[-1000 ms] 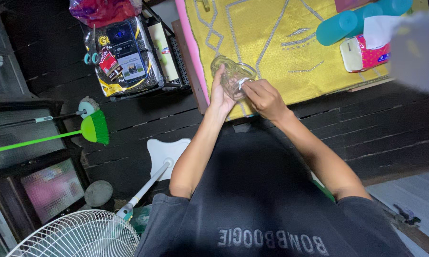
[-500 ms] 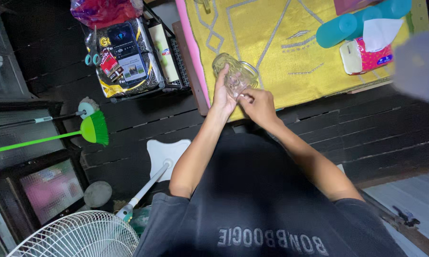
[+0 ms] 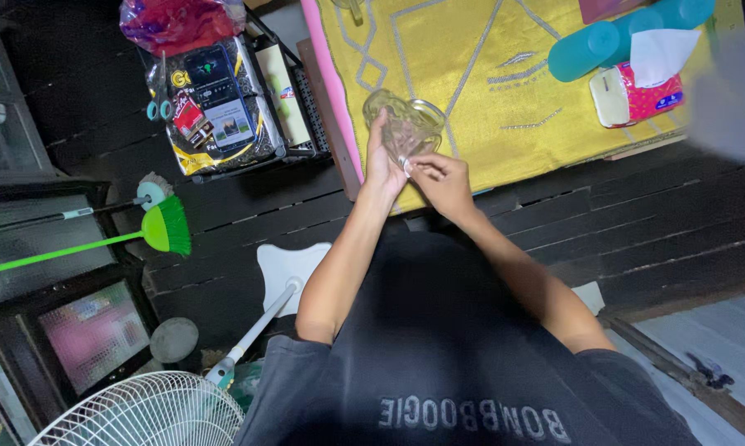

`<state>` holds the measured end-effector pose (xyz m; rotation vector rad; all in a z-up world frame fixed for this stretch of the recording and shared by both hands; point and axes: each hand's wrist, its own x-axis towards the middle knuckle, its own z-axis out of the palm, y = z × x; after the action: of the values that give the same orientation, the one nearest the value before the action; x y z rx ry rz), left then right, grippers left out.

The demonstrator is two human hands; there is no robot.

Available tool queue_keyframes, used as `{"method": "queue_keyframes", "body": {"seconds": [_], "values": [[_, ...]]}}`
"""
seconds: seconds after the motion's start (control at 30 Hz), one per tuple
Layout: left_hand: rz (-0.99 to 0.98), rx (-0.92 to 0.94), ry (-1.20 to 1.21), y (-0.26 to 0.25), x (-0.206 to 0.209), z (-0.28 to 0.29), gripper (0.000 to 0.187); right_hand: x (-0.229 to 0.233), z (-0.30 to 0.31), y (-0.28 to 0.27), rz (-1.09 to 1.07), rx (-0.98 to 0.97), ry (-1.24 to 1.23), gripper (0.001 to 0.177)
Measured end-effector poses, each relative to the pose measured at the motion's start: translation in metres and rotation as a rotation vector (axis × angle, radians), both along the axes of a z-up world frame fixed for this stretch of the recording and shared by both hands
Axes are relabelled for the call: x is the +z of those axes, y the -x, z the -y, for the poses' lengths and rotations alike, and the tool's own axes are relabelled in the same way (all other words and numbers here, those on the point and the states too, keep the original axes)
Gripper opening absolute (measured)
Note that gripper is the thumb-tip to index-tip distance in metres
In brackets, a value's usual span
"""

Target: The person wipes the inside and outside of glass mugs using a small white cloth, handling them one at a time and placing them back on a tray.

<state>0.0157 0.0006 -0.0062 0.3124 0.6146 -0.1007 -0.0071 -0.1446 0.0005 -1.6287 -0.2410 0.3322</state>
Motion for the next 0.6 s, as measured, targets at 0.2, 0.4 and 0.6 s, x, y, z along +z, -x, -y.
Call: {"method": "queue_keyframes", "body": {"seconds": [0.2, 0.4, 0.6], "values": [[0.156, -0.062, -0.393, 0.002, 0.010, -0.004, 0.057, 0.010, 0.033, -0.017, 0.654, 0.170, 0.461, 0.012], [0.234, -0.114, -0.466, 0.005, 0.011, -0.010, 0.063, -0.004, 0.066, -0.027, 0.097, 0.023, 0.428, 0.018], [0.366, -0.204, -0.527, -0.001, 0.007, -0.010, 0.075, -0.031, 0.066, -0.051, -0.172, -0.326, -0.109, 0.035]]}}
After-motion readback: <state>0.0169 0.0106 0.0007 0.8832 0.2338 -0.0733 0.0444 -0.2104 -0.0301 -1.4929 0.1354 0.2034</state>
